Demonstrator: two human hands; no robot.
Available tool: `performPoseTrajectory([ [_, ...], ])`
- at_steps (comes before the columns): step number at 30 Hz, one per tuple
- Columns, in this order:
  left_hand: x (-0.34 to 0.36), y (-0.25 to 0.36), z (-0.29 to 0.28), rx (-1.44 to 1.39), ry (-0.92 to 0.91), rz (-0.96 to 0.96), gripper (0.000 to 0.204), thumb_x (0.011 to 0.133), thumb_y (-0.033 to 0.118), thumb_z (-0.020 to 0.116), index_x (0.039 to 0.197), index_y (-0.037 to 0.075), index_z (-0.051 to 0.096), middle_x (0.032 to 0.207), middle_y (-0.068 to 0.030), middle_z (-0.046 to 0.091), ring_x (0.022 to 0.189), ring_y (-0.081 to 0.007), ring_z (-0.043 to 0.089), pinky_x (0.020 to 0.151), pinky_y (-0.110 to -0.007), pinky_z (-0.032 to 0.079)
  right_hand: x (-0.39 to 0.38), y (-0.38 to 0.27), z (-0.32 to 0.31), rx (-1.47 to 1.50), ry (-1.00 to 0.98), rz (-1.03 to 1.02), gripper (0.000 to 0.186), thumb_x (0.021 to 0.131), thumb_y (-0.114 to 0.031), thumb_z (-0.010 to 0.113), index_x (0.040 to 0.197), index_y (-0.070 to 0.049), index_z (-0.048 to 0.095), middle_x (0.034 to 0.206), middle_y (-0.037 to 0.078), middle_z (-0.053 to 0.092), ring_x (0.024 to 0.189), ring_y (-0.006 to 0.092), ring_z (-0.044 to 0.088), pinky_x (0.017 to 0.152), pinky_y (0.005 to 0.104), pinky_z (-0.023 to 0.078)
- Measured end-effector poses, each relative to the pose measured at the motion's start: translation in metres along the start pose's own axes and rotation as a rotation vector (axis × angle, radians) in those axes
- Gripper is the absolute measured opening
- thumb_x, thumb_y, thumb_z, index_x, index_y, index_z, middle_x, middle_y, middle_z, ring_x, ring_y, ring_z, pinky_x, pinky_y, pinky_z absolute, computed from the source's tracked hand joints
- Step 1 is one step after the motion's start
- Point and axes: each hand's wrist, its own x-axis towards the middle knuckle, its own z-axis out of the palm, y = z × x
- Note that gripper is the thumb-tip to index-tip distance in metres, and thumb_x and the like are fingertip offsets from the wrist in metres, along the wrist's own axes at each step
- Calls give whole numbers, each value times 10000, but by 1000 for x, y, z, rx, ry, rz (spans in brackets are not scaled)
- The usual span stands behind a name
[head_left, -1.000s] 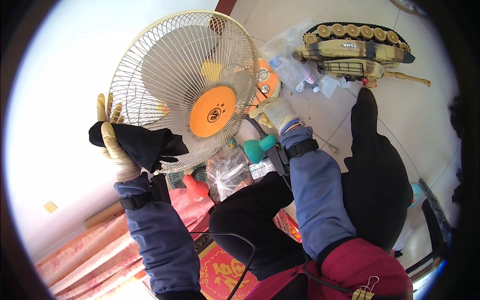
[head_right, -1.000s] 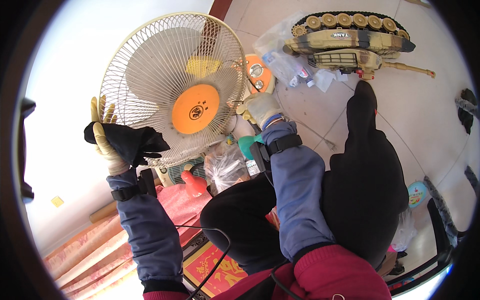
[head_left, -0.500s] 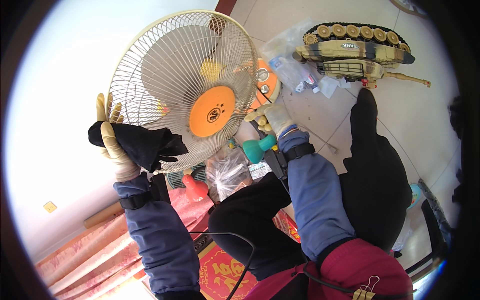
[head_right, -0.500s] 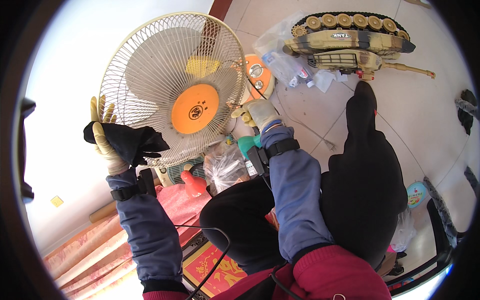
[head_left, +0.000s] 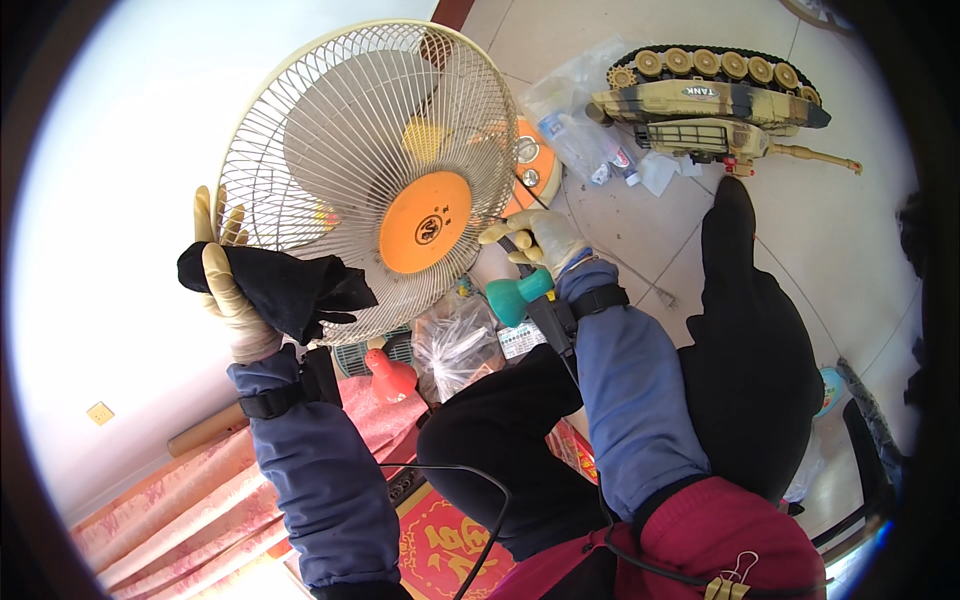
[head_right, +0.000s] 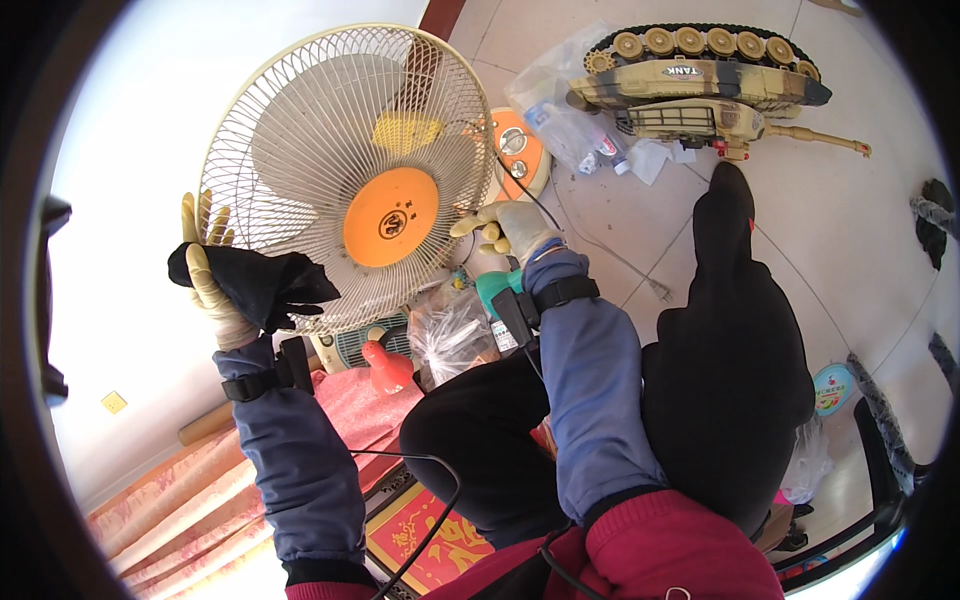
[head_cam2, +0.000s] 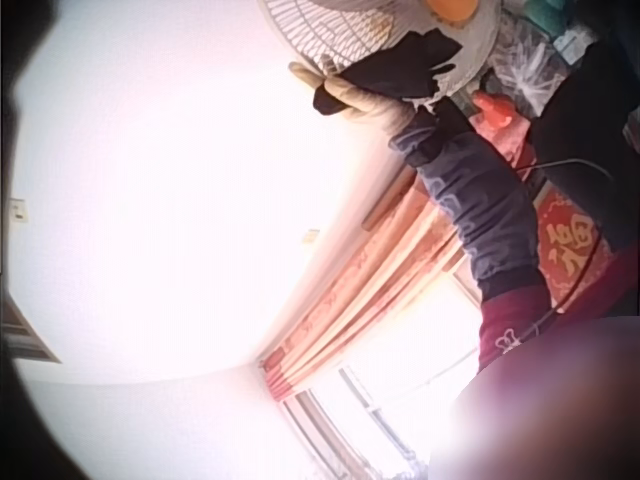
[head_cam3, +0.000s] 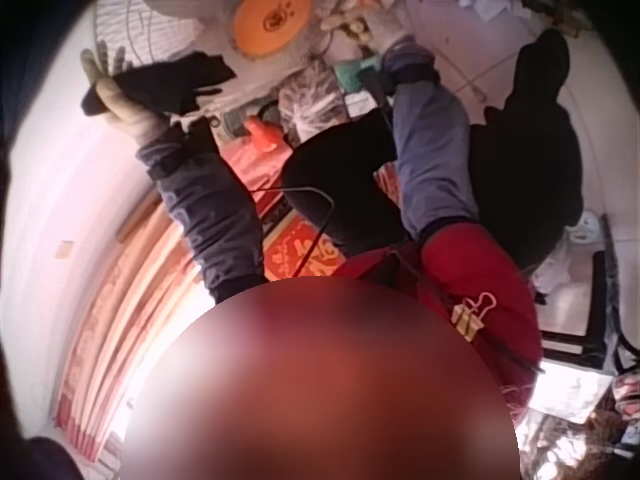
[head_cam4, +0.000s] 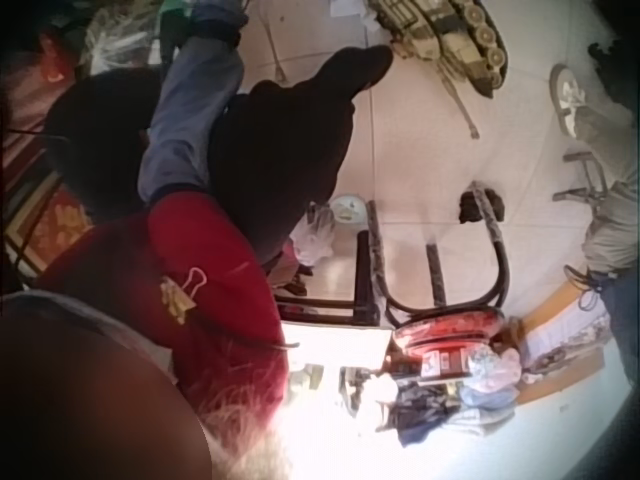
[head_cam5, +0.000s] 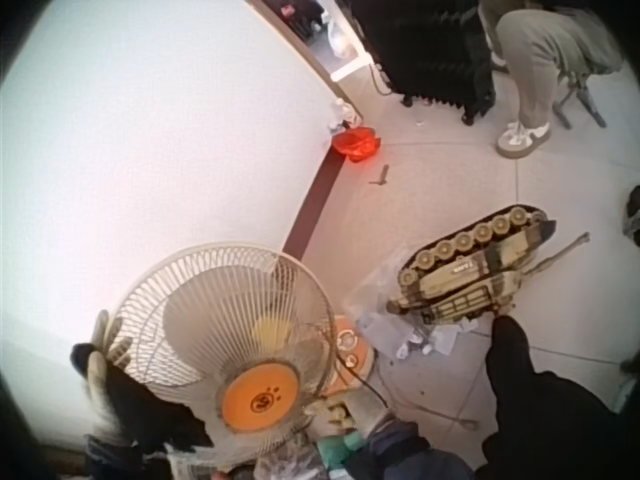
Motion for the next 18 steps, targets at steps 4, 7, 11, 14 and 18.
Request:
performPoseTrajectory([
  [4, 0, -2, -2, 37, -20, -8, 802, 1016, 586, 462, 1568, 16, 346, 1525, -171, 472, 1343, -276, 461, 1130, -431, 346, -1, 6, -15, 2, -118, -15, 358, 985, -197, 495, 1038, 55, 743, 587, -58, 465, 479, 73, 360, 698, 263, 501],
  [7, 1, -1, -4, 73, -28, -8, 821, 1011, 609, 444, 1578, 26, 330, 1542, -172, 455, 1358, -286, 449, 1136, -436, 338, -4, 7, -24, -28, -132, -3, 360, 987, -188, 485, 1067, 27, 761, 565, -91, 418, 469, 64, 325, 679, 233, 495],
  [11, 1, -1, -1, 54, -17, -13, 818, 1012, 611, 443, 1574, 27, 338, 1544, -166, 457, 1355, -284, 451, 1135, -437, 341, -6, 7, -23, -26, -6, -4, 317, 972, -165, 527, 1060, 14, 773, 577, -94, 453, 482, 55, 371, 688, 236, 519],
  [14, 1, 1, -1, 53, 3, 10, 763, 1016, 548, 488, 1538, -2, 404, 1487, -172, 513, 1298, -266, 481, 1109, -426, 354, -8, 6, -16, -63, 35, -35, 359, 996, -216, 492, 1087, 1, 763, 592, -87, 414, 474, 64, 326, 731, 248, 495],
  [18, 1, 1, 1, 47, 4, 10, 761, 1017, 551, 480, 1541, 5, 402, 1494, -174, 508, 1304, -269, 479, 1112, -425, 351, -8, 6, -6, -57, 97, -50, 315, 987, -189, 517, 1061, -21, 773, 612, -86, 442, 470, 54, 342, 725, 247, 498],
])
